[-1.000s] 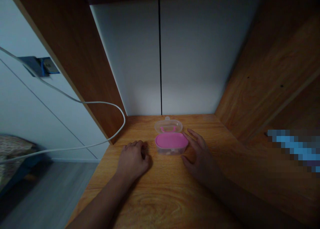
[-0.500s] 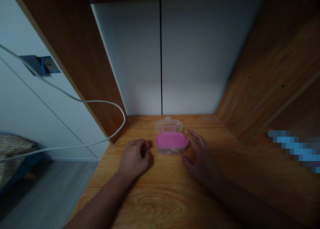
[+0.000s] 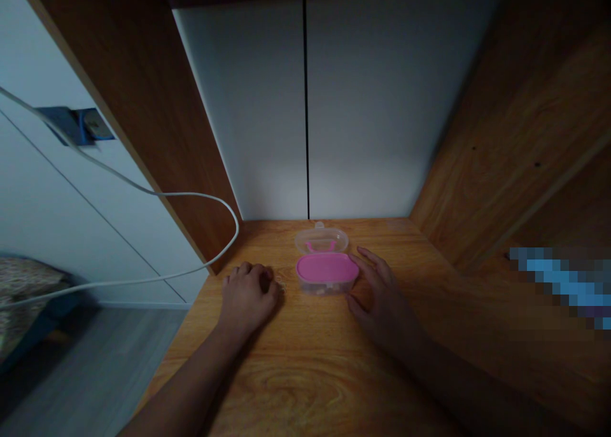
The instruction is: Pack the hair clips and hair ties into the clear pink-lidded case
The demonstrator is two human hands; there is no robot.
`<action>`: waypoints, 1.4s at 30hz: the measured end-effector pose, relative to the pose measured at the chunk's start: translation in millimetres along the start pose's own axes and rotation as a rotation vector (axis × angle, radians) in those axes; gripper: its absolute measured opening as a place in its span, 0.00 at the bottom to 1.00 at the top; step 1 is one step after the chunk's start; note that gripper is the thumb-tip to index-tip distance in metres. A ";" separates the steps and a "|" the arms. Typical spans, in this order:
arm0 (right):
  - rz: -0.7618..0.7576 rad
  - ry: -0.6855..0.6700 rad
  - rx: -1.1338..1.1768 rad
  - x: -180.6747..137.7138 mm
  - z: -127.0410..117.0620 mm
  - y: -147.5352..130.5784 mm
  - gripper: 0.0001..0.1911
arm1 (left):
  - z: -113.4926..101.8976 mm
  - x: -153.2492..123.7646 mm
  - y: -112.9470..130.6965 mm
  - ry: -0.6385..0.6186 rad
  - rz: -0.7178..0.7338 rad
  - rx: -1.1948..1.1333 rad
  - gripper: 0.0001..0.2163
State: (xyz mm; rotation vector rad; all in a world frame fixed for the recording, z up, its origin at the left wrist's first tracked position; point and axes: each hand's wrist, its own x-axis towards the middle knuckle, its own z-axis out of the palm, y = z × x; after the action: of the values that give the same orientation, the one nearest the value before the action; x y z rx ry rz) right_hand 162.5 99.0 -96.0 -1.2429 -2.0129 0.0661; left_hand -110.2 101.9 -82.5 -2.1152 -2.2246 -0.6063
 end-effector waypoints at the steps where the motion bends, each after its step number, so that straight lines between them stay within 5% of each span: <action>1: -0.006 0.003 0.000 0.0 0.0 0.1 0.34 | -0.2 -0.8 1.3 -0.009 -0.005 0.023 0.09; 28: 0.027 -0.005 0.016 1.4 -2.5 -2.1 0.29 | 0.9 -2.5 7.3 -0.041 0.131 -0.285 0.05; 42: 0.007 0.017 0.035 1.2 -2.6 -1.9 0.29 | 3.5 -0.8 5.7 -0.058 0.110 -0.205 0.06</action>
State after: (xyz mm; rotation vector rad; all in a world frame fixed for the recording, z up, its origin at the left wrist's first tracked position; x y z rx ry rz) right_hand 162.4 98.1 -92.7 -1.2253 -1.9843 0.0931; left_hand -103.8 102.2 -84.4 -2.3605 -2.1400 -0.8087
